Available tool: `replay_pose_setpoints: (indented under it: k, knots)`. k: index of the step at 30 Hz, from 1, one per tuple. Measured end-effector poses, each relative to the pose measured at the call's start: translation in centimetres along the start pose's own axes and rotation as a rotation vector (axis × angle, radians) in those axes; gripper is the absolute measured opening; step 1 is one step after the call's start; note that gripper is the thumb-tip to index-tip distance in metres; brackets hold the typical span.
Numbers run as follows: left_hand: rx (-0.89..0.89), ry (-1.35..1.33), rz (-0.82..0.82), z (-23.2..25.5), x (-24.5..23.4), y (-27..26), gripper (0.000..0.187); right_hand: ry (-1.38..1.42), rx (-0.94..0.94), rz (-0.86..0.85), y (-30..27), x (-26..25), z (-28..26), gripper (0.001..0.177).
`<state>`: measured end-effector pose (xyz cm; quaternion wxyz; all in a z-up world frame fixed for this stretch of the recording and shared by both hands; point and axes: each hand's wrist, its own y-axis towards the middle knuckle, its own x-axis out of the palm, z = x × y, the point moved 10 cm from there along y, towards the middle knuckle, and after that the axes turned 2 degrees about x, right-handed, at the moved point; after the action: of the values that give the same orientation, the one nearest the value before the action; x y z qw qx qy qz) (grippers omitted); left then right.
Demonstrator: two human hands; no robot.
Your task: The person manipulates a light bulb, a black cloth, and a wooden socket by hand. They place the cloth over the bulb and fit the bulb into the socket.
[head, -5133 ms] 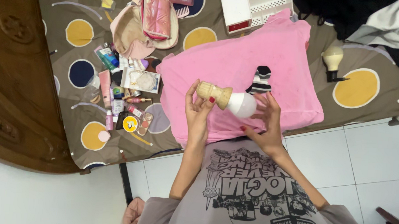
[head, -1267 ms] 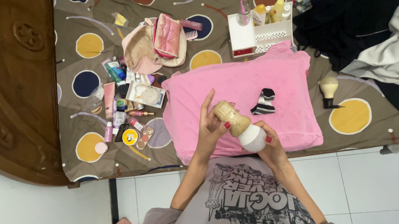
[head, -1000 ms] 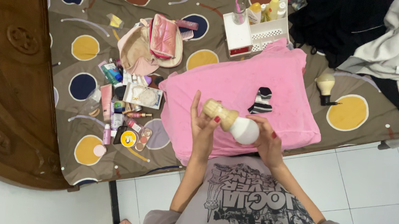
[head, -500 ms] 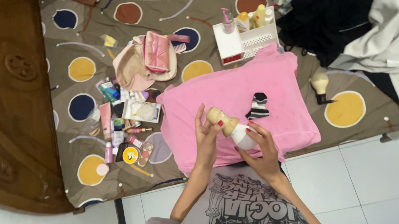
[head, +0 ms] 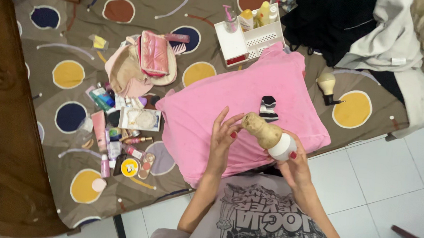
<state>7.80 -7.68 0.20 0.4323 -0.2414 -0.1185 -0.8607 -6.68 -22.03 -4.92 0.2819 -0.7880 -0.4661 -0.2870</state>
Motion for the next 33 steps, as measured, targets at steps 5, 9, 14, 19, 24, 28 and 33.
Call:
replay_pose_setpoints:
  k: [5, 9, 14, 19, 24, 28, 33]
  knots:
    - [0.001, -0.064, -0.087, 1.9, 1.6, 0.0, 0.092, 0.084, 0.144, -0.042, 0.9, -0.1, 2.4, 0.087]
    - [0.007, -0.097, -0.069, 2.8, 1.3, -0.3, 0.101, 0.147, 0.266, -0.047, 2.4, -0.7, 4.5, 0.087]
    - [0.091, 0.038, -0.013, 3.1, 0.8, -0.3, 0.100, 0.052, 0.323, -0.088, 3.9, -0.8, 4.4, 0.086]
    - [0.135, 0.138, 0.156, 2.8, 0.4, -0.9, 0.092, -0.062, 0.440, -0.235, 4.8, -0.8, 5.0, 0.089]
    - [0.134, 0.160, 0.436, 2.6, -2.5, -3.6, 0.090, -0.329, 0.395, -0.297, 5.1, 0.3, 5.9, 0.081]
    - [0.155, 0.082, 0.610, 3.1, -5.6, -6.2, 0.084, -0.648, 0.058, -0.411, 5.4, 4.5, 3.8, 0.076]
    - [0.247, 0.034, 0.701, 3.7, -7.2, -8.0, 0.083, -0.858, -0.318, -0.635, 3.2, 11.1, 0.3, 0.095]
